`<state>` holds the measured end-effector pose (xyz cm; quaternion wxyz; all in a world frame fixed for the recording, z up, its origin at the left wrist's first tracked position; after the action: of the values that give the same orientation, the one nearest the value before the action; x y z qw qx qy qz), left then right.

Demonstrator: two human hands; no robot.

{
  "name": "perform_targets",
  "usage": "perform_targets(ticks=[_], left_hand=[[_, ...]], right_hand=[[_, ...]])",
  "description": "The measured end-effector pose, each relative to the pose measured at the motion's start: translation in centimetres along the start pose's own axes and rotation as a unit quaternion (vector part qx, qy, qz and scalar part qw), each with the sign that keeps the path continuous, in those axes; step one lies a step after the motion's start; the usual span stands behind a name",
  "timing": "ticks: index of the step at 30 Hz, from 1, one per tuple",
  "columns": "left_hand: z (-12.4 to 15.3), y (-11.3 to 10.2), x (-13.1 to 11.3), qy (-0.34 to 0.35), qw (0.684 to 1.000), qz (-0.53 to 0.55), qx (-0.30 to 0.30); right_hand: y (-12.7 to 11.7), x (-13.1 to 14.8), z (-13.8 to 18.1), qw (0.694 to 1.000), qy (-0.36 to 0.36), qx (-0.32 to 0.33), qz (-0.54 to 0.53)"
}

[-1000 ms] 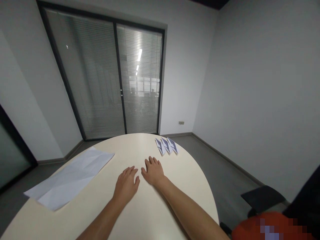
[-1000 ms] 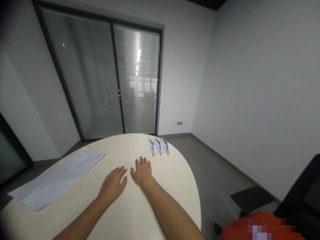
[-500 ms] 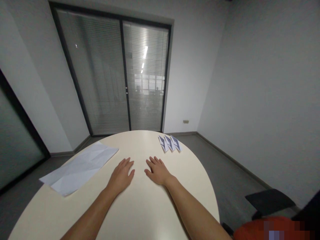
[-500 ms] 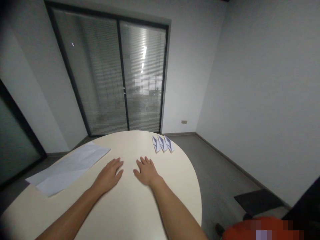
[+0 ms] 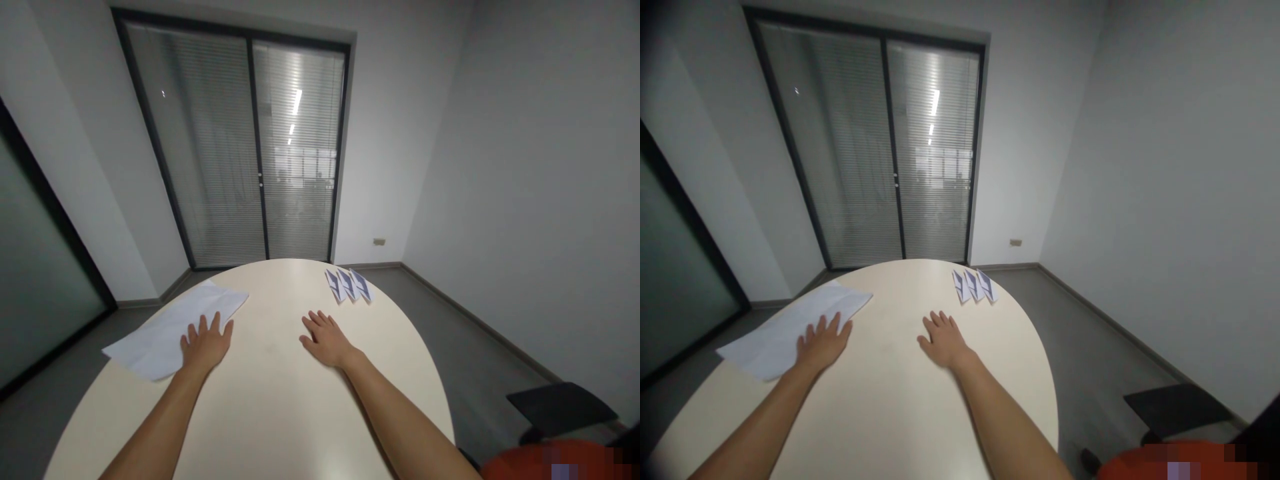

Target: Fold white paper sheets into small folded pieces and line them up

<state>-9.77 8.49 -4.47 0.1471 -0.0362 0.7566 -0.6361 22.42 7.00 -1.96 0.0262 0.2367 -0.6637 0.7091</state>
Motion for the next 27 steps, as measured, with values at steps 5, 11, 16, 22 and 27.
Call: perform_targets(ticks=[5, 11, 16, 22, 27], left_hand=[[1.3, -0.4, -4.0, 0.116, 0.993, 0.007, 0.024], [5.5, -3.0, -10.2, 0.292, 0.956, 0.022, 0.009], [8.6, -3.9, -13.7, 0.372, 0.926, 0.058, 0.020], [9.0, -3.8, -14.4, 0.425, 0.891, 0.151, 0.057], [6.2, -1.5, -11.2, 0.307, 0.951, 0.044, 0.008]], right_hand=[[-0.2, -0.2, -0.1, 1.000, 0.007, -0.027, -0.002], [-2.6, 1.5, 0.2, 0.983, -0.014, -0.181, -0.042], [-2.7, 3.2, 0.4, 0.979, -0.041, -0.191, -0.064], [-0.1, 3.1, 0.3, 0.996, -0.037, -0.075, -0.007], [0.4, 2.2, 0.5, 1.000, 0.002, -0.027, 0.015]])
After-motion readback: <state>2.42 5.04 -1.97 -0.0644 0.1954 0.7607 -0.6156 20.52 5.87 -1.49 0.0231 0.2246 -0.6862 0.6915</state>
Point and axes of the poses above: each hand's wrist, its own z-axis away from the middle knuckle, its own y-axis out of the palm, x = y × z, the point moved 6 cm from there along -z, towards the middle knuckle, and after that the axes turned 9 degrees about y, right-handed, at the moved point
